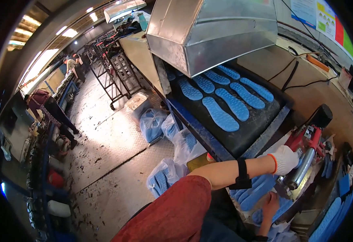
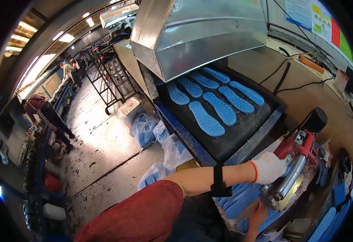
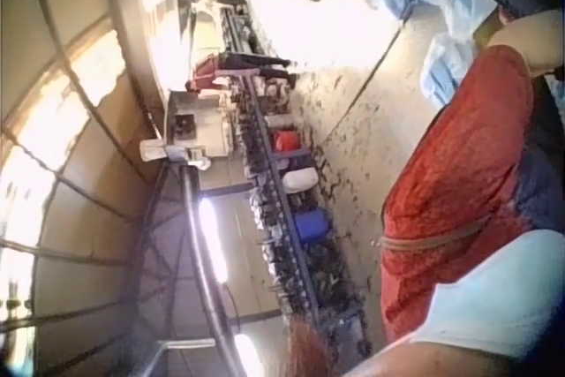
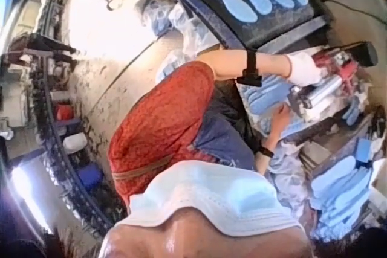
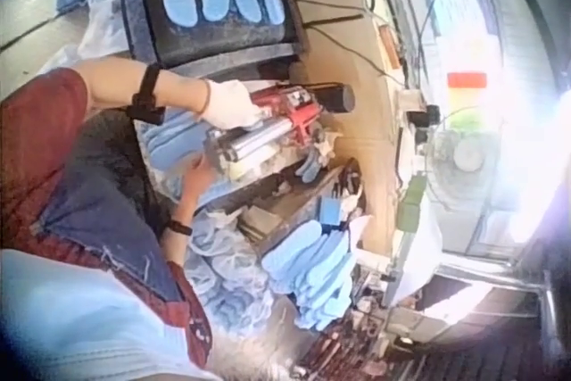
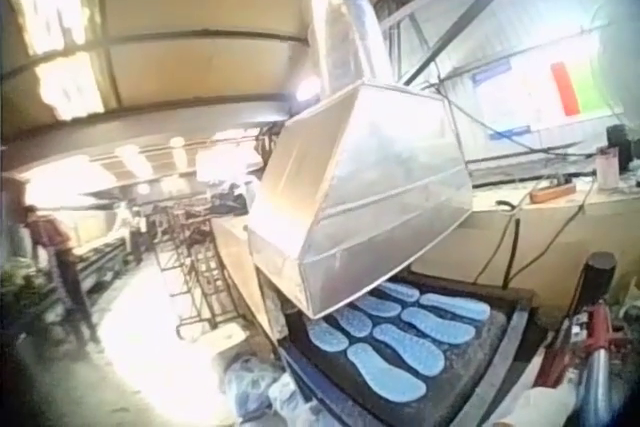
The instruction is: Apply adhesive to shoe soles using a roller machine and then place them on a conveyor.
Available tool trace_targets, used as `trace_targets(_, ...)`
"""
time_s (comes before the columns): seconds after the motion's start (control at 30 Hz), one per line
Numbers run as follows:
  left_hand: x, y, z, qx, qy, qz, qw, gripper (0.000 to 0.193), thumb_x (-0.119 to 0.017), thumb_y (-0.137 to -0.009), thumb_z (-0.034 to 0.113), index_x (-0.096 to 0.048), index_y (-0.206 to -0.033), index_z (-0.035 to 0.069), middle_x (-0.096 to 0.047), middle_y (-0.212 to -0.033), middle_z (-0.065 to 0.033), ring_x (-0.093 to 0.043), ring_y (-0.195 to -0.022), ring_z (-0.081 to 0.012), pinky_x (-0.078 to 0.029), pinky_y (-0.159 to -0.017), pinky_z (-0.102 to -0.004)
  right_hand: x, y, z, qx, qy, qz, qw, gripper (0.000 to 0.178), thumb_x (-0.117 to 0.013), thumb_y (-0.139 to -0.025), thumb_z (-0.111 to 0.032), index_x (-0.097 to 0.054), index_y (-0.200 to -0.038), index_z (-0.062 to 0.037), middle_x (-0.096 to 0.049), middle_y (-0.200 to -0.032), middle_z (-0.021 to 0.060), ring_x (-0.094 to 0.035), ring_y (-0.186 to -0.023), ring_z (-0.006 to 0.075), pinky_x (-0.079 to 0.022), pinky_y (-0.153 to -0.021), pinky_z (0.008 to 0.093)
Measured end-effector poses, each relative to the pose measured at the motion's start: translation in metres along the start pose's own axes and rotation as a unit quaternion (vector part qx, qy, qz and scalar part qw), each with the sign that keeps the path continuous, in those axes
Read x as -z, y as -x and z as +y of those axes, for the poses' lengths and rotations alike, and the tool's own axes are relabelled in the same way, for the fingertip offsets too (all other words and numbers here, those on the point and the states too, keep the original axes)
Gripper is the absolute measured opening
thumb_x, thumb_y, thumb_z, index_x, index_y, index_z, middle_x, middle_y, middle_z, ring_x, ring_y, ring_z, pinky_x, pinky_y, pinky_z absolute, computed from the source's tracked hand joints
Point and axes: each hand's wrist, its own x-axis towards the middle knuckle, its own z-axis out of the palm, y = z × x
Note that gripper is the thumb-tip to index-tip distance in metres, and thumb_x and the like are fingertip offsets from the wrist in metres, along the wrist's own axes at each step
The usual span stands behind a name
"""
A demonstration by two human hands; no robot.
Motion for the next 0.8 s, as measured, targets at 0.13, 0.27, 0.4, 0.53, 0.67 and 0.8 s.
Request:
trace_targets(0.13, 0.009, 0.022, -0.006, -0.091, 0.067, -0.022, 0.993, 0.02, -0.055, -0.072, 0.01, -0.062, -0.09, 0.004, -0.065, -0.086, -0.0173, -0.065, -0.075, -0.0342, -0.053, -0.063, -0.0417, 0.003, 0.003, 0.005, 0.028, 0.031, 0.05, 0.998, 0.019, -0.058, -0.078, -0.007, -0.063, -0.096, -0.0081, -0.063, -0.083, 0.0165, -0.06, -0.077, 0.0358, -0.047, -0.066, 0.046)
trace_targets(0.27, -0.013, 0.058, -0.069, -0.14, 0.464, 0.065, 0.872, 0.06, -0.046, -0.068, -0.001, -0.048, -0.127, -0.001, -0.059, -0.114, -0.0133, -0.055, -0.107, -0.0262, -0.039, -0.097, -0.0348, -0.021, -0.002, -0.001, 0.031, 0.066, 0.072, 0.995, 0.007, -0.059, -0.074, -0.012, -0.06, -0.07, -0.0067, -0.056, -0.067, 0.0162, -0.057, -0.063, 0.0346, -0.045, -0.053, 0.0463)
trace_targets(0.4, -0.027, 0.038, -0.059, 0.169, 0.723, 0.114, 0.66, 0.04, -0.051, -0.078, -0.001, -0.052, -0.118, -0.003, -0.059, -0.11, -0.0087, -0.055, -0.102, -0.0164, -0.042, -0.09, -0.029, -0.015, -0.007, -0.006, -0.008, 0.0, 0.069, 0.998, 0.01, -0.061, -0.073, -0.013, -0.059, -0.068, -0.0041, -0.056, -0.066, 0.016, -0.057, -0.065, 0.0349, -0.046, -0.056, 0.0455)
trace_targets(0.53, -0.045, -0.001, -0.036, 0.148, 0.826, 0.167, 0.518, 0.037, -0.048, -0.086, 0.0, -0.045, -0.122, -0.002, -0.055, -0.115, -0.0113, -0.055, -0.105, -0.0223, -0.044, -0.092, -0.0357, -0.002, -0.003, -0.009, -0.043, 0.043, 0.041, 0.997, 0.011, -0.062, -0.072, -0.013, -0.059, -0.069, -0.0034, -0.057, -0.068, 0.0152, -0.058, -0.067, 0.0341, -0.046, -0.057, 0.045)
trace_targets(0.67, -0.052, -0.008, -0.027, 0.096, 0.906, 0.164, 0.377, 0.034, -0.043, -0.091, 0.0, -0.039, -0.124, -0.003, -0.049, -0.123, -0.0155, -0.053, -0.111, -0.0279, -0.043, -0.097, -0.0442, -0.004, -0.003, -0.01, -0.018, 0.009, 0.075, 0.997, 0.011, -0.062, -0.073, -0.013, -0.059, -0.069, -0.0033, -0.056, -0.067, 0.0156, -0.057, -0.067, 0.0341, -0.046, -0.058, 0.0452)
trace_targets(0.8, -0.054, 0.005, -0.019, 0.081, 0.875, 0.197, 0.434, 0.032, -0.044, -0.092, 0.005, -0.042, -0.123, -0.004, -0.053, -0.119, -0.0141, -0.054, -0.109, -0.0243, -0.044, -0.094, -0.0396, -0.008, -0.002, -0.008, -0.03, 0.012, 0.055, 0.998, 0.013, -0.061, -0.073, -0.013, -0.059, -0.066, -0.0028, -0.054, -0.066, 0.0166, -0.056, -0.065, 0.0344, -0.046, -0.057, 0.0452)
